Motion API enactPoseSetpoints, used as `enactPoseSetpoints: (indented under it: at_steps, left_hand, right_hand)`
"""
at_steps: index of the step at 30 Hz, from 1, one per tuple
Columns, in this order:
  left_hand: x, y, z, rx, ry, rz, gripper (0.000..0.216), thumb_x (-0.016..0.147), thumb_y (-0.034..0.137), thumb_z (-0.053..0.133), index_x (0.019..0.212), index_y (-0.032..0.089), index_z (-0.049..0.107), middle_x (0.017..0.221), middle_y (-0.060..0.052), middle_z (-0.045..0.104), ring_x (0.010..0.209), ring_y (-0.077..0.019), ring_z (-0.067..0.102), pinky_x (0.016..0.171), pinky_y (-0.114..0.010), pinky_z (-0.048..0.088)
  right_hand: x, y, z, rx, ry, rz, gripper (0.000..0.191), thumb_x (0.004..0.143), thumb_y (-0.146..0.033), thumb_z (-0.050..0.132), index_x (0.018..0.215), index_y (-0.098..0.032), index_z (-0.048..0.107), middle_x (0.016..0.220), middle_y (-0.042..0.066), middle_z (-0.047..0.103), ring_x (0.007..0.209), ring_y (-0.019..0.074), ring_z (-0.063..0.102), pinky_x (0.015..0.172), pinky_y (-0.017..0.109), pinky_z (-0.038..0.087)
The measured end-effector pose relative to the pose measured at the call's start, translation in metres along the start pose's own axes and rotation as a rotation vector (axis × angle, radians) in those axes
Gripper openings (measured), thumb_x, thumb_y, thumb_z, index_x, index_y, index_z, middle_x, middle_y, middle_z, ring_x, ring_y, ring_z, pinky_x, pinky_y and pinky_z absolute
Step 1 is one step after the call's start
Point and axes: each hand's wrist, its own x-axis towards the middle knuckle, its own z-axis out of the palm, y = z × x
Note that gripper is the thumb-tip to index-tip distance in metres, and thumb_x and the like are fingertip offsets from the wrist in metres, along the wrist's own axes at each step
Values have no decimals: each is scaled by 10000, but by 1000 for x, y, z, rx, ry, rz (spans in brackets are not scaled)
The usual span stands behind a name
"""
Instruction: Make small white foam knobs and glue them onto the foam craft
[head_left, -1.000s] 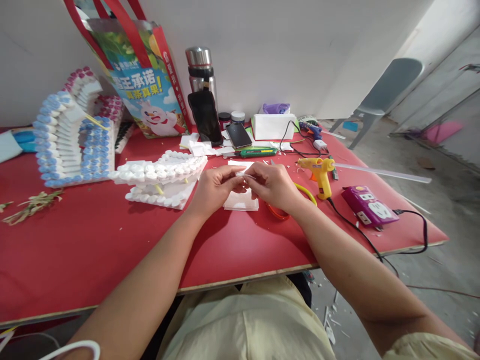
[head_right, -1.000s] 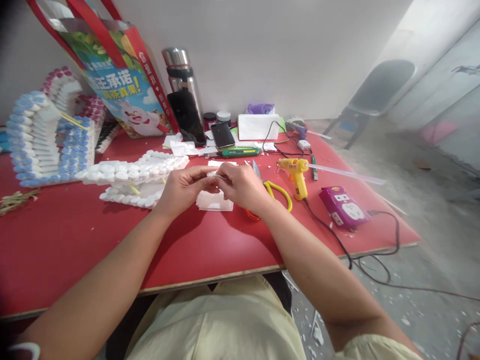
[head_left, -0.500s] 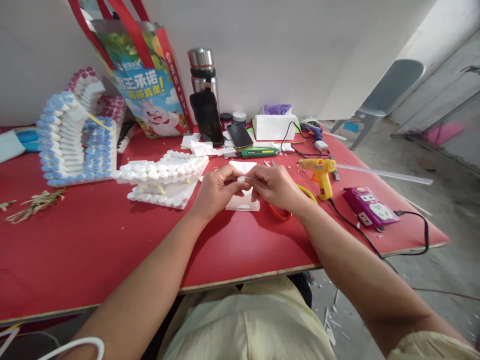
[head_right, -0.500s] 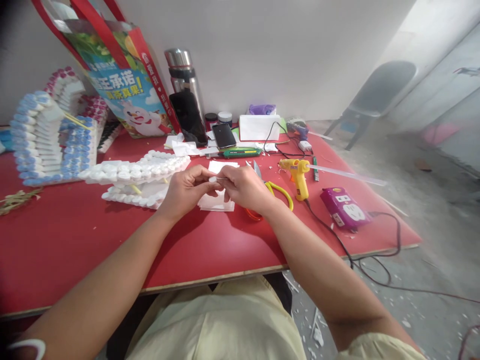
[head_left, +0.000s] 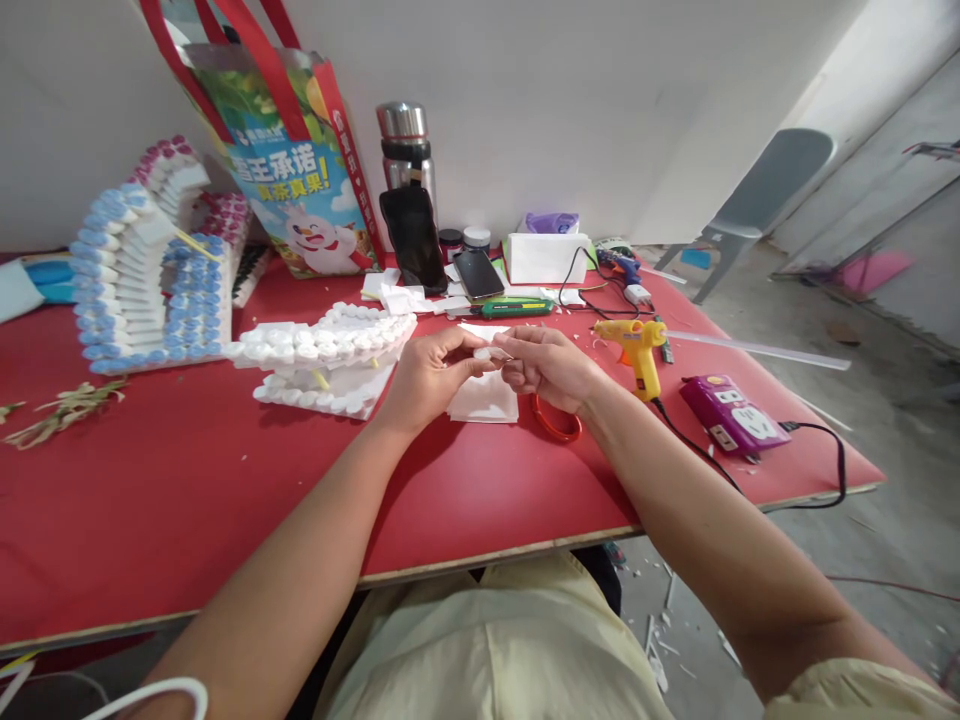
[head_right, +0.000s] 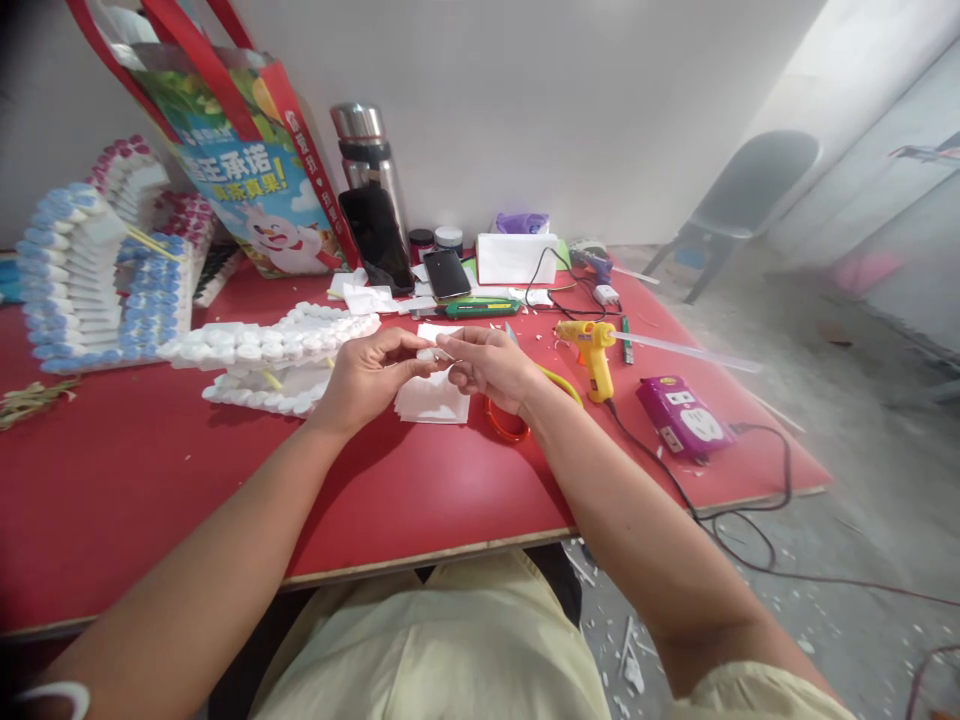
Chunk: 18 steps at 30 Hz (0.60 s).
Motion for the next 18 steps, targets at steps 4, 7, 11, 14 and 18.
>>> enactPoseSetpoints:
  at_steps: [4, 7, 11, 14, 18]
  left_hand:
    - [0, 1, -1, 43, -10, -2, 274, 775, 433, 828, 910, 200, 774, 861, -42, 769, 788, -186, 706, 758, -302, 573]
    - [0, 1, -1, 45, -13, -12, 252, 791, 411, 818, 910, 193, 776, 836, -38, 766, 767, -175, 703, 734, -286, 561]
    - [0, 0, -1, -7, 22, -39, 257, 776, 388, 834, 914, 180, 773, 827, -36, 764, 732, -161, 697, 709, -276, 557]
    - [0, 0, 1, -58, 41, -65, 270, 764, 400, 843, 882, 171, 764, 797, -35, 753, 688, -150, 681, 671, -271, 553]
    - [1, 0, 3, -143, 54, -83, 286, 752, 405, 853, 856, 161, 746, 772, -28, 732, 639, -132, 652, 633, -262, 534]
  right_hand:
    - [-2, -4, -2, -36, -51, 20, 355, 674, -335, 915, 820, -133, 663, 726, 1, 657, 541, 57, 489, 469, 202, 333]
    - [-3, -4, 0, -128, -27, -47, 333, 674, -333, 913, 810, -124, 693, 665, -10, 627, 535, 61, 476, 481, 211, 342]
    - [-3, -1, 2, -294, 49, -196, 331, 712, -404, 879, 748, -133, 692, 596, -12, 600, 497, 74, 454, 456, 232, 319]
    - [-5, 3, 6, -490, 149, -335, 301, 789, -416, 811, 720, -149, 688, 547, -20, 575, 465, 86, 463, 457, 247, 325]
    - [-12, 4, 12, -830, 254, -555, 202, 887, -332, 705, 770, -166, 712, 555, -16, 599, 501, 111, 537, 531, 260, 391]
